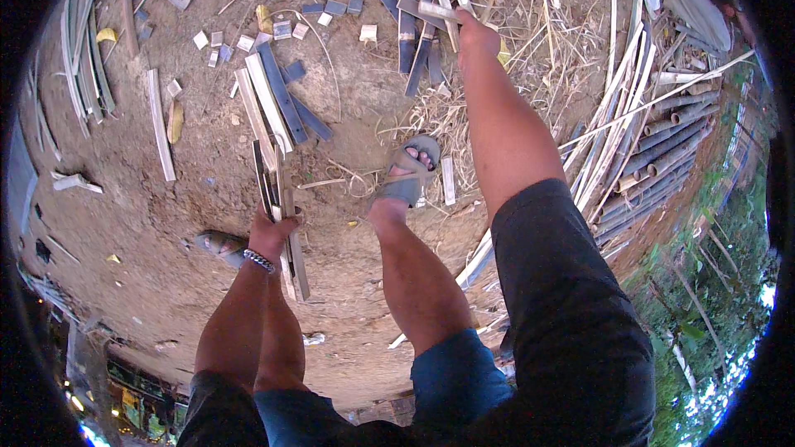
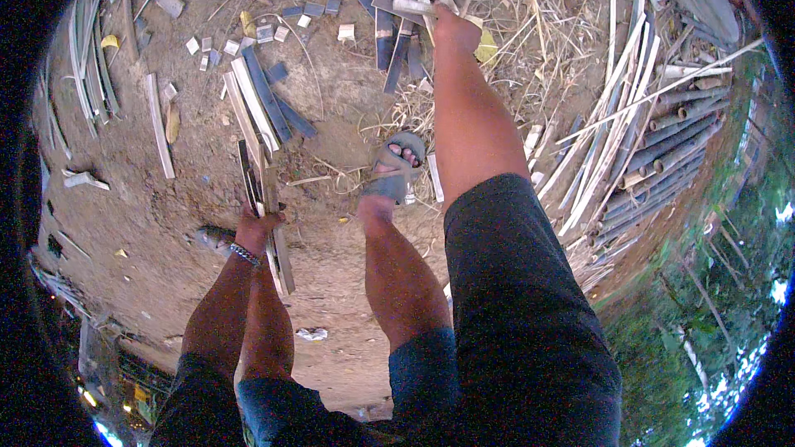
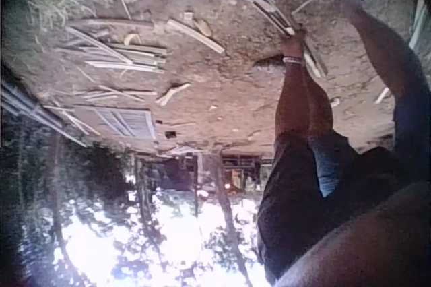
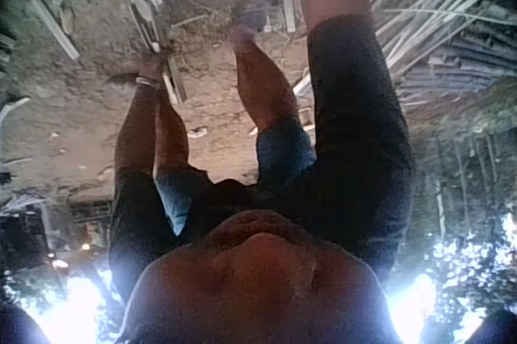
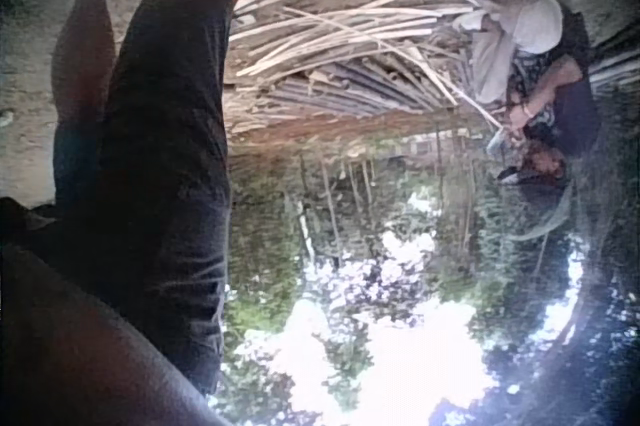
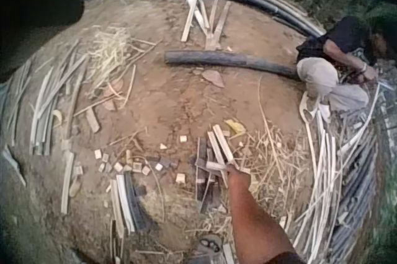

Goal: The person picks up a bamboo frame and places it on the ground. They then gather several small wooden slats from a pile and arrange them on the frame.

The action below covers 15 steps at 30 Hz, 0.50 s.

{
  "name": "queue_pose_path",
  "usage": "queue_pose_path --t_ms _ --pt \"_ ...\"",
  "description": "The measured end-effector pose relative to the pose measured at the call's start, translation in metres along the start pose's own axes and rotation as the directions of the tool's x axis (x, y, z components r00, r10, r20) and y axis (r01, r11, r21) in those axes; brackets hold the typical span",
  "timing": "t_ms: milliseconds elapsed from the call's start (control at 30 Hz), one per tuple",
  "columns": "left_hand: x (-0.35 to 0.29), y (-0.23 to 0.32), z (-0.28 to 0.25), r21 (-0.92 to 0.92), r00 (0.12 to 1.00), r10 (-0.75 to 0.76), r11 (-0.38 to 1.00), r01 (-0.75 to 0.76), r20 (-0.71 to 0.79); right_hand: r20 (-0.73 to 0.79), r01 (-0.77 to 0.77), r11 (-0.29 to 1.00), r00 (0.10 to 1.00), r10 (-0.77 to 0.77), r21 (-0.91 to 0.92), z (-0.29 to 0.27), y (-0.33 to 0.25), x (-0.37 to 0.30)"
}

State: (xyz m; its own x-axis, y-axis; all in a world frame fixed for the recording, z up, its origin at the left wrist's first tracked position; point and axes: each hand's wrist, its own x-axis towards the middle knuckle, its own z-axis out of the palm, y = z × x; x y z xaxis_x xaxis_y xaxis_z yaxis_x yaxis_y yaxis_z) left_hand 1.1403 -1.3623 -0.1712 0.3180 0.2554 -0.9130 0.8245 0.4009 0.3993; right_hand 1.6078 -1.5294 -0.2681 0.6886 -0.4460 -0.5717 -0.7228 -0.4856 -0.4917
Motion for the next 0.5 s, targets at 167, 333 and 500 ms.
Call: queue_pose_path --t_ms 167,333,500 --pt "0.005 -0.006 0.006 -0.007 1.000 0.006 1.000 -0.007 -0.008 0.153 -0.106 0.934 0.987 0.056 0.341 -0.014 0.019 0.006" --pt "-0.002 -0.004 0.018 -0.054 1.000 0.023 0.998 -0.022 0.017 0.368 -0.093 0.897 0.926 -0.081 0.431 -0.048 0.045 -0.002" --pt "0.005 -0.009 0.017 -0.007 0.998 0.051 0.999 -0.051 0.031 0.591 -0.261 0.840 0.802 -0.085 0.475 -0.070 0.039 0.013"
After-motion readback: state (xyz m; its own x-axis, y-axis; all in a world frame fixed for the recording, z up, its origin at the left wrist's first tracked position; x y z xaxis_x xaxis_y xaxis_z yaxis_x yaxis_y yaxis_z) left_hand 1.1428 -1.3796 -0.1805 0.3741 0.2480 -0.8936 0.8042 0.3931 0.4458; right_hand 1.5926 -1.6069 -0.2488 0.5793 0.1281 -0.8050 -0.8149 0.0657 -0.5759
